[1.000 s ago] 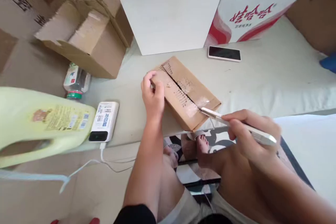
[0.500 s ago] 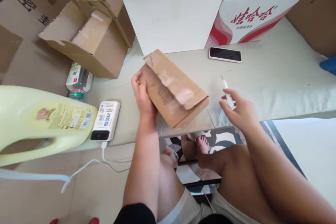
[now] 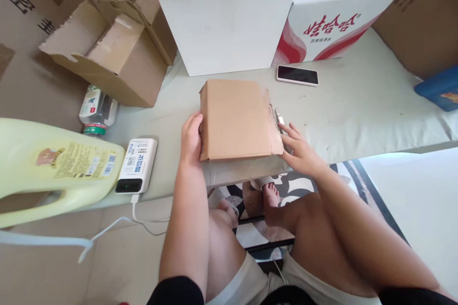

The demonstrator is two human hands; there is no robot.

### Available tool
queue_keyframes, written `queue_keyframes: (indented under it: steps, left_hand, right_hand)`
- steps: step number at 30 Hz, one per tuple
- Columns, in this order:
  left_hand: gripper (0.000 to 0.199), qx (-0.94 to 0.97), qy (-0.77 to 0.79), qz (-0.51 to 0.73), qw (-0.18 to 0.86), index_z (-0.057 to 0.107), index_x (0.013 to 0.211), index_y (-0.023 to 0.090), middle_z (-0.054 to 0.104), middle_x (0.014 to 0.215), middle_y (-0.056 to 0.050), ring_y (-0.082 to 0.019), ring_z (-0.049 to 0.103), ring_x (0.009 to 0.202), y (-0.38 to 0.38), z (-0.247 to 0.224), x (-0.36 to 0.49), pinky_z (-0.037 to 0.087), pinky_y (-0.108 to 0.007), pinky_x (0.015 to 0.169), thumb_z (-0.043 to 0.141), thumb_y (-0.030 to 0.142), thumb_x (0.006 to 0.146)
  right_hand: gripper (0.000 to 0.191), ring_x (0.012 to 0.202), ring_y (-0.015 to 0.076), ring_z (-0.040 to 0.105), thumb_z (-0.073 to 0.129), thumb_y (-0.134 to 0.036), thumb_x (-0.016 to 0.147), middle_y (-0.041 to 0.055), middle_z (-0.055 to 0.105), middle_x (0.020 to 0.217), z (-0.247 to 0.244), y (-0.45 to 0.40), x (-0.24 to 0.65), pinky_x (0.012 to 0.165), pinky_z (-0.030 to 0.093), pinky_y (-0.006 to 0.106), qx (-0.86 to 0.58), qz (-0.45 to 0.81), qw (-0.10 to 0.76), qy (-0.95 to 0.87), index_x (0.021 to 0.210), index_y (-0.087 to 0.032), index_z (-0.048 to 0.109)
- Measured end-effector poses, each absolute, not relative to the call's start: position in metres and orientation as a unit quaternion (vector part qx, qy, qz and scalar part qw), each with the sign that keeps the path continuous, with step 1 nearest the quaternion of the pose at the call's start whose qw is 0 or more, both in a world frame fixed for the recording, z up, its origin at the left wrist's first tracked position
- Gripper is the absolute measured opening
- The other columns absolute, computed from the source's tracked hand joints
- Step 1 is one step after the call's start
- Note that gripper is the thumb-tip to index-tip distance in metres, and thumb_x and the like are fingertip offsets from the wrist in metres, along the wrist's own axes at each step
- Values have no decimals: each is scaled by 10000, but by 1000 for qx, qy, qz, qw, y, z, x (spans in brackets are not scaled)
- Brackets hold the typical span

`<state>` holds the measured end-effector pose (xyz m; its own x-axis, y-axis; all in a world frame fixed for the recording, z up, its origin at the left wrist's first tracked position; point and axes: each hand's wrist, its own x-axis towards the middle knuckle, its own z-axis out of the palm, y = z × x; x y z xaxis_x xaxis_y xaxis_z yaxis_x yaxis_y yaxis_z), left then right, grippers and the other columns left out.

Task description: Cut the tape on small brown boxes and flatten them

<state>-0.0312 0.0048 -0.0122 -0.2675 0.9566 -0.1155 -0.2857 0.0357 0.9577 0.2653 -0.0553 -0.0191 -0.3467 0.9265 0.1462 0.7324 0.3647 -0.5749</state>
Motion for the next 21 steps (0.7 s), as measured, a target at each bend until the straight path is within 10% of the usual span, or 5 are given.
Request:
queue_keyframes:
  steps: [6,16,21]
  left_hand:
    - [327,298,594,588,461,715,888,188,755,888,-37,-255,706,932,-2,13,-46,547,-328,774,766,359,614]
    - [489,312,449,551,630,698,1138,213,734,1201,-96,-349,591,1323,-25,32,-39,558,-447,1029,729,499,742]
    - [473,297,446,531,656,699,1095,232,742,1159,-117,-364,599,1309,-22,26,-36,601,-470,956,681,601,798]
  right_hand:
    - [644,1491,291,433,536,-578,960,73,493,1577,-10,-63,266,1236,376,496,-448,361,417,-704,1538,-318,419]
    - [1018,1425,338,492,727,-682,766,174,457,1569,-27,-64,249,1144,477,510,-498,367,429,-658,1570,-242,285]
    - [723,871,236,707,699,-593,804,93,709,997,-19,-63,246,769,610,391,-587,358,433,-583,1392,-245,465]
